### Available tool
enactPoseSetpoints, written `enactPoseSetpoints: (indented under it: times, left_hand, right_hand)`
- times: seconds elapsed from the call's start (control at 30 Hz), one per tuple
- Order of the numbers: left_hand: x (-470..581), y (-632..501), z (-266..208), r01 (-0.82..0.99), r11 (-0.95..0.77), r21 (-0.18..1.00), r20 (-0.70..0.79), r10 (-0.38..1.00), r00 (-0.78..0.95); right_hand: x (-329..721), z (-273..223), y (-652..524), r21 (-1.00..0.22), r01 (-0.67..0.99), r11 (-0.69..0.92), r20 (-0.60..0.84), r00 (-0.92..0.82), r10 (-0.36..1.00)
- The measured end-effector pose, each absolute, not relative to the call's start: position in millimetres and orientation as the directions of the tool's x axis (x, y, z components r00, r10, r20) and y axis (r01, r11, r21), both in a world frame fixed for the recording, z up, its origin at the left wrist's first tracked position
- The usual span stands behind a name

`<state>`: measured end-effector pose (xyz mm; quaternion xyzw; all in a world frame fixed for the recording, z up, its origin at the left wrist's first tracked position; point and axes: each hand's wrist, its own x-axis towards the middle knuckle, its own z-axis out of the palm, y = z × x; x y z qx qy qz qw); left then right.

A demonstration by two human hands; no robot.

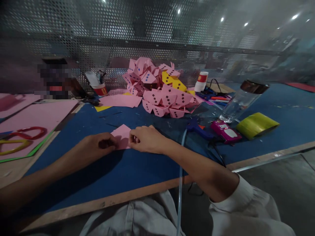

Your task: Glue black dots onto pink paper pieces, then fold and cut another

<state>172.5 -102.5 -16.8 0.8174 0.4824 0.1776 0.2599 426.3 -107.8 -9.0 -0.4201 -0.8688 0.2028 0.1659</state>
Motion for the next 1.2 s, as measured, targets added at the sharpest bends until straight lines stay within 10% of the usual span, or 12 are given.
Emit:
enactPoseSetpoints:
  times: [1.2]
  left_hand:
    - [176.5,-105.1,-13.8,0.728,-0.398,0.558,0.028,0.886,0.462]
  right_hand:
    - [425.3,-5.7,-107.2,-0.501,0.678,0.537,0.086,-0.578,0.811]
